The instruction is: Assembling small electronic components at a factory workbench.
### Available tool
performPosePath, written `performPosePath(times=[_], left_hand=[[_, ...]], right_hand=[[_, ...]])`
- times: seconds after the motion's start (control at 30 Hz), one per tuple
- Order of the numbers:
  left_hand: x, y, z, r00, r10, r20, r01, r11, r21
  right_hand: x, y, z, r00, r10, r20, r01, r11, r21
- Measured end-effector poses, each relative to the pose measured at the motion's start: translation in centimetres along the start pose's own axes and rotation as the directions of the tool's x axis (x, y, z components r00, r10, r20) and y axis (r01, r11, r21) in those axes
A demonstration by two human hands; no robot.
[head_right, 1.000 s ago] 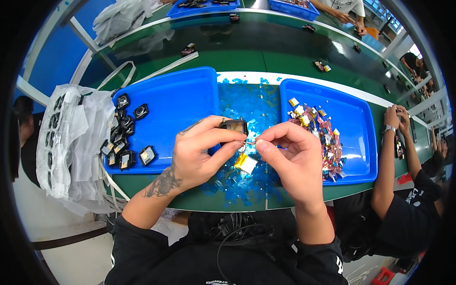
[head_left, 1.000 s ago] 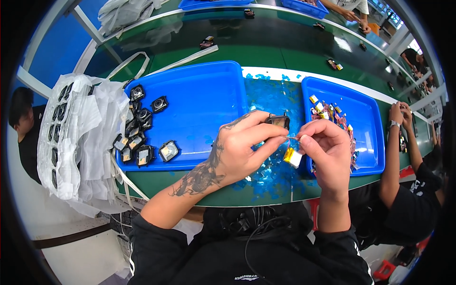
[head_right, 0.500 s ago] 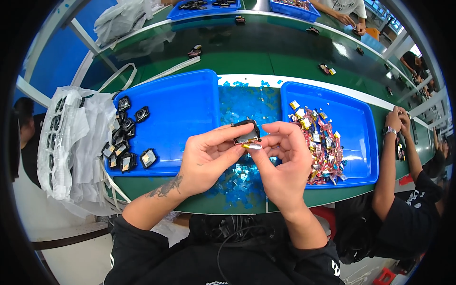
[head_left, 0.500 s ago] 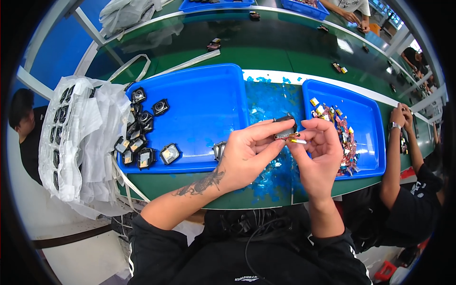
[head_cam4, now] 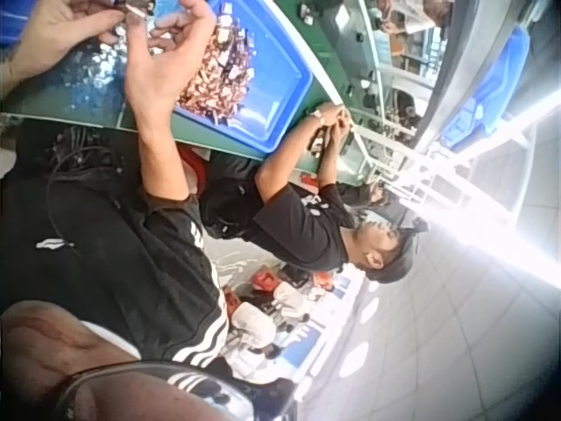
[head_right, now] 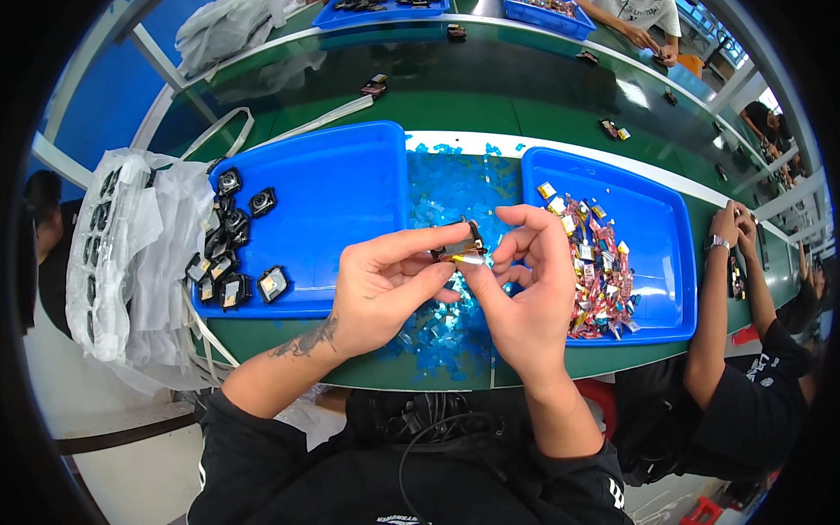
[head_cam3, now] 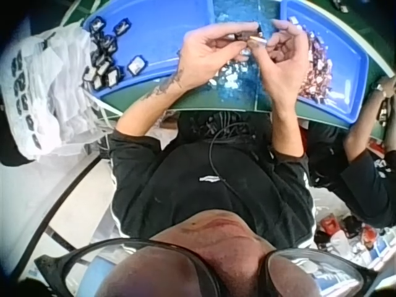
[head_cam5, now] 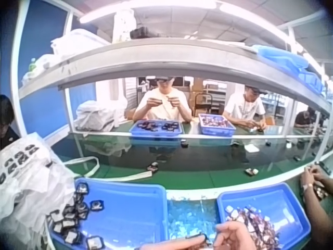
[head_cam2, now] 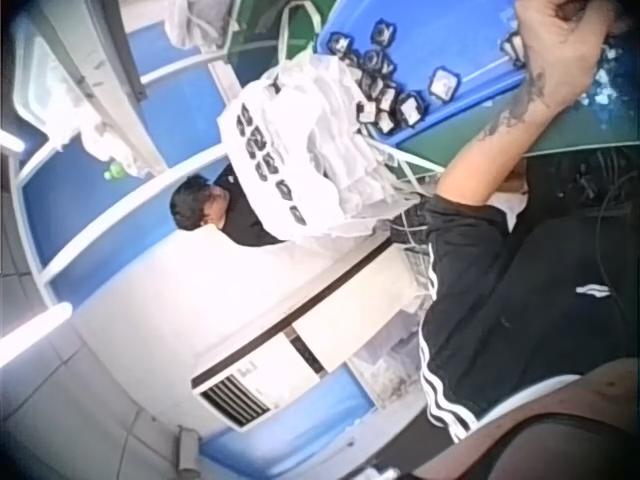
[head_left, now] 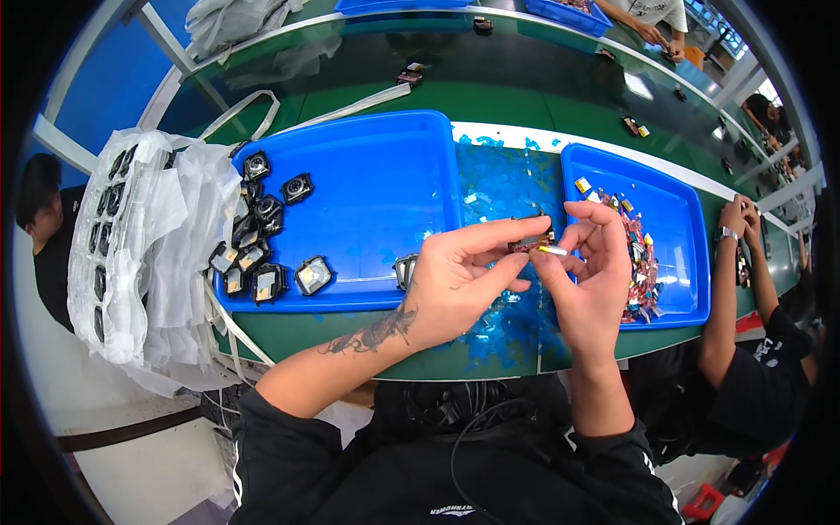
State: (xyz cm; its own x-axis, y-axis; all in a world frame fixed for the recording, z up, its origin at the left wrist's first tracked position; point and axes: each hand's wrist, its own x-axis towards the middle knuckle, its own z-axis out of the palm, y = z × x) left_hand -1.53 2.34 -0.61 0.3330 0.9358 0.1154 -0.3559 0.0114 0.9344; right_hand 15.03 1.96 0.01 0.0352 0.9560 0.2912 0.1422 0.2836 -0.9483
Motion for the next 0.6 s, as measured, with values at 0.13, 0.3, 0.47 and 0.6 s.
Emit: performPosePath(times=[0.13, 0.3, 0.47, 0.6], left_hand=[[0.1, 0.0, 0.1, 0.998, 0.000, 0.064, 0.002, 1.000, -0.026], [0.1, 0.1, -0.2, 1.000, -0.020, -0.001, 0.020, 0.996, -0.088], [1.1, 0.2, -1.8, 0.929, 0.363, 0.066, -0.311, 0.675, 0.669], [3.2, 0.5, -9.4, 0.850, 0.524, -0.051, 0.120, -0.099, 0.988]], right_hand=[[0.3, -0.8, 0.1, 0.992, 0.121, 0.016, -0.122, 0.975, 0.186], [0.4, -0.3, 0.7, 0.991, 0.113, 0.074, -0.117, 0.992, 0.050], [3.1, -0.3, -0.4, 0.954, 0.205, 0.221, -0.241, 0.959, 0.148], [12.4, -0.5, -1.6, 0.935, 0.186, 0.302, -0.098, 0.954, -0.285]])
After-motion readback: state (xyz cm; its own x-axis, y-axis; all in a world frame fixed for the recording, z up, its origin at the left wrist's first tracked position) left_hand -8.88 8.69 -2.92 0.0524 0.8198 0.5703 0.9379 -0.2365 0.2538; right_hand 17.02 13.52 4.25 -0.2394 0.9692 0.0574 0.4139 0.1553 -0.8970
